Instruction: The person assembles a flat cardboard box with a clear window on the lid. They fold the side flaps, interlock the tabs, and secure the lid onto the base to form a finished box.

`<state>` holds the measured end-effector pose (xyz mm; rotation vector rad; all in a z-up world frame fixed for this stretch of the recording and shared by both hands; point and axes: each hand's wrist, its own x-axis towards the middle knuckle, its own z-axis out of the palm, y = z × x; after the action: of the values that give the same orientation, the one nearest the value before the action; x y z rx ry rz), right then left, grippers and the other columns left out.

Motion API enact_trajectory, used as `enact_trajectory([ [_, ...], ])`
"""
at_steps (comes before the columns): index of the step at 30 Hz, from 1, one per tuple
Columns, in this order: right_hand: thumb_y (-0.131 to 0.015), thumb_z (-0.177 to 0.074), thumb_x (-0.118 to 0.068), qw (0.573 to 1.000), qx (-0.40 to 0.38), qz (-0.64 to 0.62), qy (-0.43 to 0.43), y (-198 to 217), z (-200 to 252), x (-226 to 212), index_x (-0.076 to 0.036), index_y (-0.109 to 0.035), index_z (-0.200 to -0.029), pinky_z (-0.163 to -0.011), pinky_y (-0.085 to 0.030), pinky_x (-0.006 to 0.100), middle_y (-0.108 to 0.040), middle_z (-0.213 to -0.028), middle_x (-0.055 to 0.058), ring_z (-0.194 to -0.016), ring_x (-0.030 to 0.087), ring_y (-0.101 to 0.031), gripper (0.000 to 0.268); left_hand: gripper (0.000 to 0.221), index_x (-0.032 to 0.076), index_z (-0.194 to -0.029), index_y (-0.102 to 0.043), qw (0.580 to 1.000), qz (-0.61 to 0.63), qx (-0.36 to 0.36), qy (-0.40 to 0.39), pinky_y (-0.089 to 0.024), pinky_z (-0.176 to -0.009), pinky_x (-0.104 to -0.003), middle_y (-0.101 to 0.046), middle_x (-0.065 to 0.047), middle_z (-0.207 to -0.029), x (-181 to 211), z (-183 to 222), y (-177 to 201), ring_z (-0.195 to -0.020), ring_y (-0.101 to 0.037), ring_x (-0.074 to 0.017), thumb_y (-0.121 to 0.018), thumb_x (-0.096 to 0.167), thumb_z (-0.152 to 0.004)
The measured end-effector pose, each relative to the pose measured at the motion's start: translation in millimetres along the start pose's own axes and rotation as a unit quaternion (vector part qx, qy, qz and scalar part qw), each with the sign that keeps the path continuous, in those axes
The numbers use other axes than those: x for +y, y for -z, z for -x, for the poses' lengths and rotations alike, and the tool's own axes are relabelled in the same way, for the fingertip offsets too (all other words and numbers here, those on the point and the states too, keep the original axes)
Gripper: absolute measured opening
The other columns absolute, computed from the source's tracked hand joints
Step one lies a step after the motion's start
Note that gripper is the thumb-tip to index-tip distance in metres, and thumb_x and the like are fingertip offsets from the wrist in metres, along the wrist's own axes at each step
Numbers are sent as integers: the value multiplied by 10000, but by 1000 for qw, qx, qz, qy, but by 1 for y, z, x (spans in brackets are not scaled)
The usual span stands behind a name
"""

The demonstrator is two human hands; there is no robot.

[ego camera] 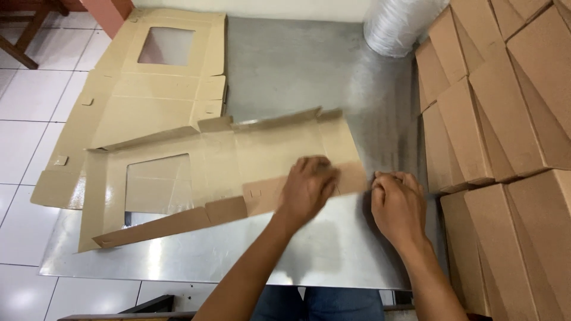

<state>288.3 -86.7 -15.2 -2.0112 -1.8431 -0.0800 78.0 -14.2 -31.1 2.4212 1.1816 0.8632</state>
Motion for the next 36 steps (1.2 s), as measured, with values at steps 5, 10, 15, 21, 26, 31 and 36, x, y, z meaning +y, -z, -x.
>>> enact_trajectory([
  [5, -676, -879, -176, 992, 35, 2, 121, 33, -10, -55, -112, -613, -1216, -1057, -390, 541, -590, -1445, 163, -1338, 378, -510, 349, 191, 98, -1093, -738, 991, 79, 22, -109, -492, -827, -477, -661, -121, -1074, 45, 58, 9, -991, -629, -356, -671, 126, -917],
  [10, -709, -855, -482, 973, -37, 87, 209, 23, -23, -67, -147, -469, -1486, -1169, -315, 562, -502, -1518, 162, -1347, 360, -481, 754, 408, 169, -1298, -673, 989, 86, -59, -105, -427, -821, -492, -609, -54, -1256, 78, 107, 17, -1046, -535, -332, -700, 207, -893],
  [15, -492, -1019, -162, 983, -161, 8, 87, 24, -23, -57, -249, -718, -1086, -423, -417, 412, -643, -635, 13, -555, 238, -578, 251, 523, 63, -1334, -597, 993, 52, -56, -96, -406, -903, -501, -543, -144, -1310, 84, 109, 32, -1118, -512, -368, -686, 366, -917],
  [21, -512, -1059, -376, 996, -75, -21, -46, 53, -30, -38, -135, -637, -818, -540, -392, 498, -622, -609, 152, -547, 380, -577, 364, 575, 59, -1332, -579, 988, -12, -64, -141, -366, -1011, -514, -576, -126, -1271, 82, 104, 47, -1158, -510, -322, -635, 469, -932],
  [26, -475, -1056, -368, 960, -127, -154, -196, 71, -39, -29, -63, -605, -879, -603, -401, 419, -525, -611, 108, -612, 259, -565, 376, 568, 85, -1263, -609, 984, -43, -64, -163, -341, -1063, -574, -573, -123, -1312, 54, 90, 68, -1249, -519, -327, -635, 543, -928],
  [31, -523, -1083, -301, 890, -149, -295, -314, 61, -46, -1, -54, -549, -753, -610, -427, 248, -283, -686, 14, -813, 281, -798, 413, 438, 113, -1101, -648, 981, -51, -66, -174, -324, -1078, -544, -634, -125, -1301, 15, 82, 94, -1276, -555, -286, -734, 486, -889],
  [36, -518, -1063, -193, 800, -83, -512, -301, 17, -62, 37, 147, -523, -1316, -623, -615, 500, -640, -1067, 313, -779, 426, -705, 425, 505, 185, -1162, -623, 980, -153, -98, -82, -246, -1120, -534, -558, -40, -1337, -40, 83, 107, -1372, -474, -215, -815, 380, -737],
])
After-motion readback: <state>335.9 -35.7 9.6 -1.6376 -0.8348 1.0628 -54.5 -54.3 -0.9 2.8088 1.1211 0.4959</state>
